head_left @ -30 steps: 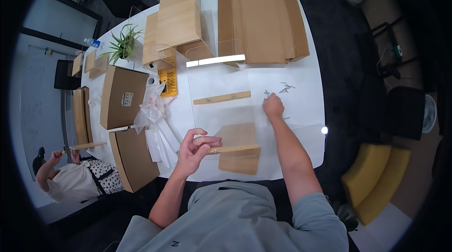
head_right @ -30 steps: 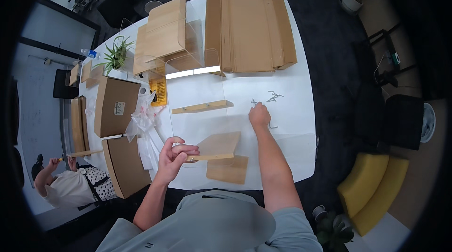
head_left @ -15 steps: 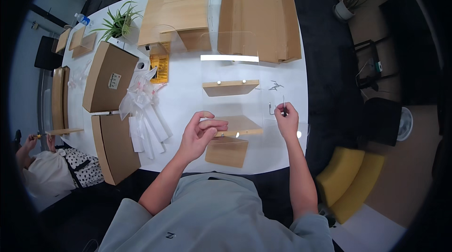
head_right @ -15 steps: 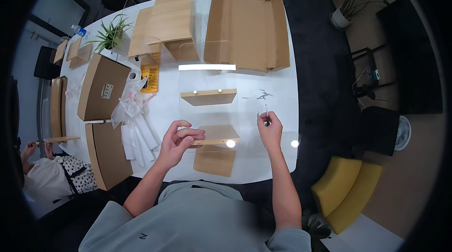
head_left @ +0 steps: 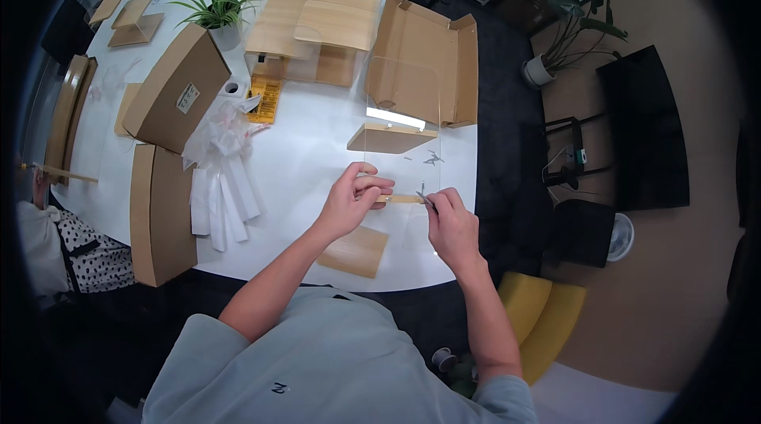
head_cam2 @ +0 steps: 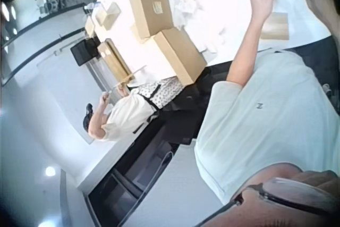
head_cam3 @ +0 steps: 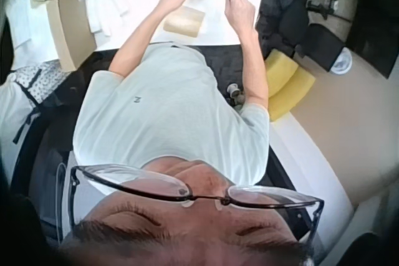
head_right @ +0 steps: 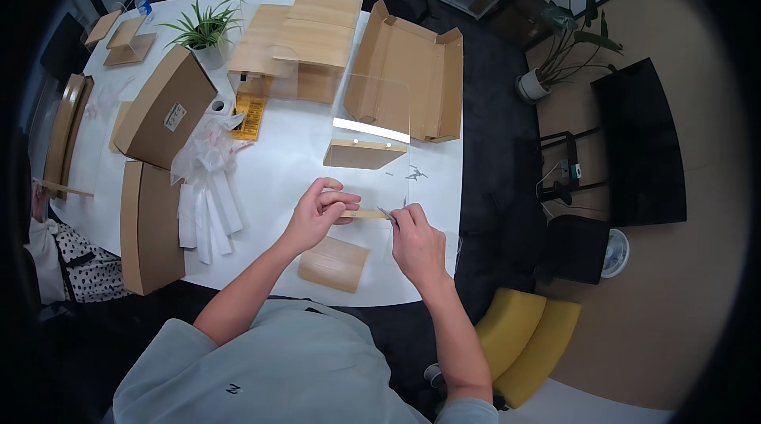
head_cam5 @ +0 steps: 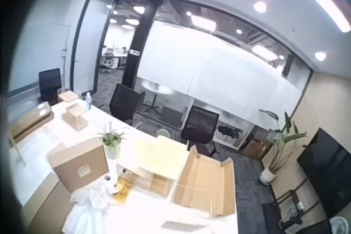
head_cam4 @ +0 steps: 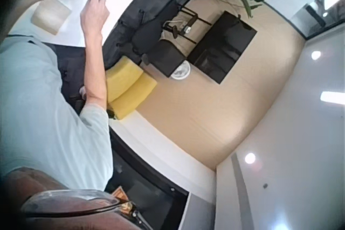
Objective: The person assembles small wooden components on a white table using a screwdriver to tighten screws. They handle multiple wooden pieces and fasteners, aligning them and securing them together.
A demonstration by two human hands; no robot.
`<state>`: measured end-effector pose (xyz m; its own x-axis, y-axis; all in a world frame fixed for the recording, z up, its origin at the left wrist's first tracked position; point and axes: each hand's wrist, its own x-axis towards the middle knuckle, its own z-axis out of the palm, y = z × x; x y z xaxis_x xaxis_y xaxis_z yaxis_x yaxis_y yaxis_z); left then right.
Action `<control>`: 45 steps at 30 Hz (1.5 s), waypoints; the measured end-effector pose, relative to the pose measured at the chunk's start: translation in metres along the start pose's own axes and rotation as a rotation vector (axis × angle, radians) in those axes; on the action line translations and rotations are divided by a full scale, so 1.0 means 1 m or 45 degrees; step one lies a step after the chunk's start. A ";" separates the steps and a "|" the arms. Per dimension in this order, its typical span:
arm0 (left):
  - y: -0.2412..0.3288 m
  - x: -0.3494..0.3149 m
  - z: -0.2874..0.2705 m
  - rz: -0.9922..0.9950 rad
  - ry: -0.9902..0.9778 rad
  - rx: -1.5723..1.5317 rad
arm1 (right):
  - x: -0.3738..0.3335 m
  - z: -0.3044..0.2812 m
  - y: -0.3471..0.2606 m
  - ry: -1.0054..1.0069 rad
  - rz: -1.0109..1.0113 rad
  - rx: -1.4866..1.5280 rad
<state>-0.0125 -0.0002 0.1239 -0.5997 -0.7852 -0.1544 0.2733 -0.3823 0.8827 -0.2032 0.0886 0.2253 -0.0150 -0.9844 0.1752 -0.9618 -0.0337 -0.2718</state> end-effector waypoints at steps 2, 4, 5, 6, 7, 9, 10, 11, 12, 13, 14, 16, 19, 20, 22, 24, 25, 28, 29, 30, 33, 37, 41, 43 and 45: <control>-0.004 0.000 0.002 0.017 0.015 -0.003 | -0.001 0.004 0.002 0.002 -0.017 -0.054; -0.006 -0.001 0.002 0.030 0.016 0.000 | -0.002 0.008 0.002 0.009 -0.032 -0.102; -0.007 -0.002 0.002 0.035 0.016 0.005 | -0.002 0.009 0.002 0.017 -0.040 -0.121; -0.007 -0.002 0.001 0.038 0.018 0.001 | -0.002 0.009 0.001 0.025 -0.047 -0.140; -0.008 -0.003 0.001 0.040 0.020 -0.003 | -0.002 0.009 -0.001 0.020 -0.058 -0.164; -0.010 -0.004 0.001 0.039 0.023 -0.013 | -0.002 0.009 -0.003 0.009 -0.074 -0.209; -0.012 -0.004 0.001 0.039 0.025 -0.023 | -0.002 0.008 -0.004 -0.007 -0.086 -0.237; -0.013 -0.005 0.001 0.037 0.027 -0.030 | -0.003 0.009 -0.005 -0.022 -0.095 -0.262; -0.013 -0.006 0.002 0.043 0.029 -0.025 | -0.004 0.009 -0.006 -0.038 -0.105 -0.288; -0.013 -0.007 0.002 0.049 0.032 -0.020 | -0.004 0.009 -0.006 -0.041 -0.118 -0.304; -0.013 -0.007 0.003 0.054 0.032 -0.013 | -0.005 0.010 -0.006 -0.042 -0.127 -0.320; -0.018 -0.007 0.003 0.063 0.030 -0.006 | -0.006 0.010 -0.007 -0.040 -0.139 -0.343; -0.017 -0.009 0.005 0.069 0.043 0.001 | -0.007 0.011 -0.009 -0.036 -0.139 -0.364; -0.016 -0.010 0.005 0.068 0.050 0.002 | -0.007 0.012 -0.008 -0.040 -0.132 -0.372; -0.013 -0.011 0.006 0.066 0.056 0.000 | -0.006 0.012 -0.009 -0.045 -0.122 -0.380; -0.012 -0.010 0.006 0.064 0.058 -0.004 | -0.005 0.013 -0.010 -0.046 -0.111 -0.375; -0.014 -0.009 0.005 0.064 0.059 -0.008 | -0.003 0.013 -0.010 -0.046 -0.115 -0.375; -0.015 -0.007 0.005 0.073 0.052 -0.017 | -0.002 0.012 -0.011 -0.040 -0.111 -0.376; -0.016 -0.007 0.005 0.074 0.050 -0.021 | -0.002 0.012 -0.011 -0.043 -0.097 -0.375; -0.016 -0.007 0.004 0.074 0.050 -0.022 | -0.002 0.012 -0.011 -0.045 -0.084 -0.374; -0.016 -0.006 0.005 0.077 0.052 -0.028 | -0.003 0.015 -0.009 0.004 0.027 -0.318; -0.018 -0.004 0.003 0.067 0.060 -0.043 | -0.004 0.019 -0.010 0.042 0.062 -0.315; -0.017 -0.004 0.005 0.077 0.077 -0.052 | -0.002 0.024 -0.010 0.051 0.079 -0.334; -0.018 -0.004 0.005 0.083 0.074 -0.053 | -0.001 0.026 -0.012 0.050 0.106 -0.349; -0.019 -0.003 0.004 0.084 0.072 -0.048 | 0.000 0.026 -0.013 0.040 0.130 -0.366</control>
<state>-0.0189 0.0116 0.1098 -0.5367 -0.8349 -0.1223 0.3394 -0.3463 0.8746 -0.1834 0.0847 0.2037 -0.1198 -0.9742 0.1911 -0.9927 0.1199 -0.0113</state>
